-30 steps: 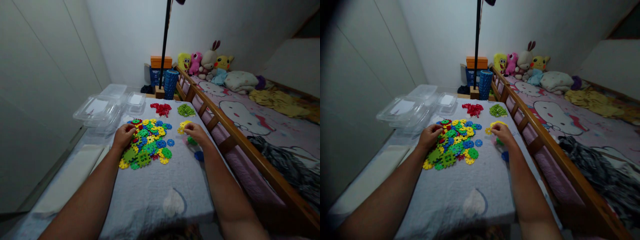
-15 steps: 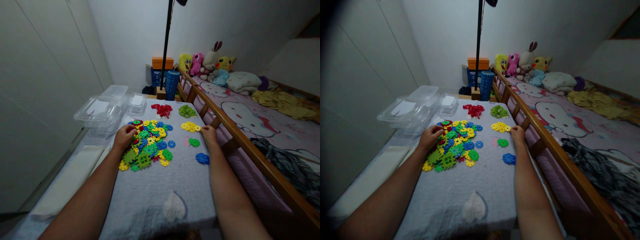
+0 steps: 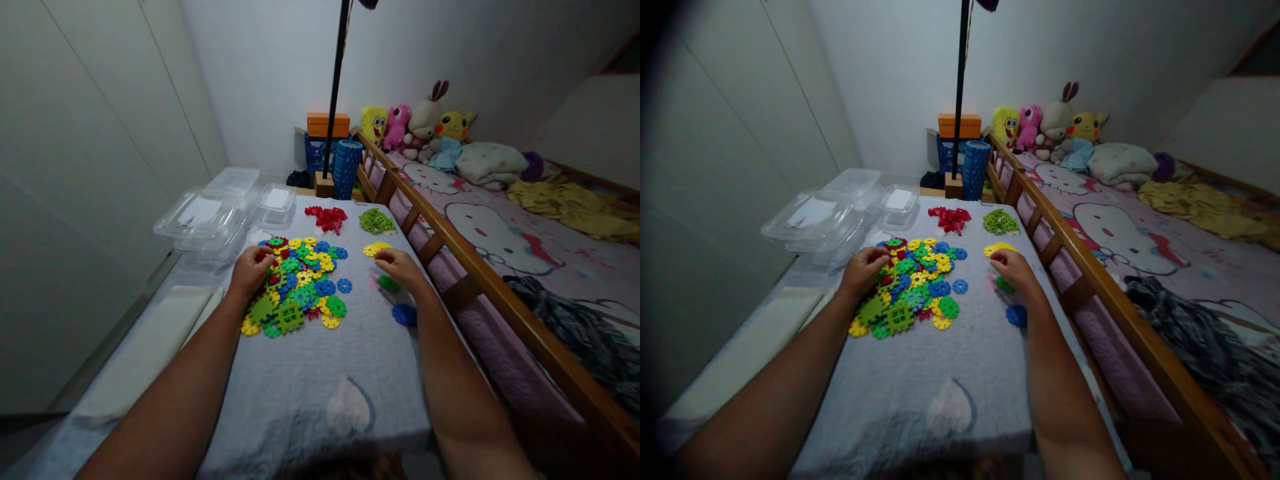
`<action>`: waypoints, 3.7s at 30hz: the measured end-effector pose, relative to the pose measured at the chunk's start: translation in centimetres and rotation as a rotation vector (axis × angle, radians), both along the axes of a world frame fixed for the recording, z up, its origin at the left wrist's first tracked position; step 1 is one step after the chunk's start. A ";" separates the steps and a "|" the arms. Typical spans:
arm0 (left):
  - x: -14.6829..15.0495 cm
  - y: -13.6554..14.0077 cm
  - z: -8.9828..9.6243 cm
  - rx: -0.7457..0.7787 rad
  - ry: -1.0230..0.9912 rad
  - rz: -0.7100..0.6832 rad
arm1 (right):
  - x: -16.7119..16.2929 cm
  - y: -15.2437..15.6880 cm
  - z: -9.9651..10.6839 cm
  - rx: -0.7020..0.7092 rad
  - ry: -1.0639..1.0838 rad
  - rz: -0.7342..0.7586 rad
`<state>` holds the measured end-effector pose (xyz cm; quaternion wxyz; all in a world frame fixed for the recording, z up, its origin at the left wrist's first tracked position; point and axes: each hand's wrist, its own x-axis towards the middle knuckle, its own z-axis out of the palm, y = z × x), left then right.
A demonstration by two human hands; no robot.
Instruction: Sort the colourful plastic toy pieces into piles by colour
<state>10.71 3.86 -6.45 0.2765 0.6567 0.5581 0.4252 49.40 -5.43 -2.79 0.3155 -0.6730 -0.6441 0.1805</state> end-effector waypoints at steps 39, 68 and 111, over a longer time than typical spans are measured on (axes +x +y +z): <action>-0.2 -0.3 -0.1 0.095 0.082 0.008 | 3.6 -9.6 2.8 -0.246 0.309 -0.125; -0.5 -0.3 -1.0 0.067 0.042 0.074 | -4.6 -7.4 0.3 -0.007 -0.077 0.213; -0.4 -0.9 0.1 0.065 0.096 -0.002 | 3.1 -5.4 -3.1 0.059 -0.038 -0.498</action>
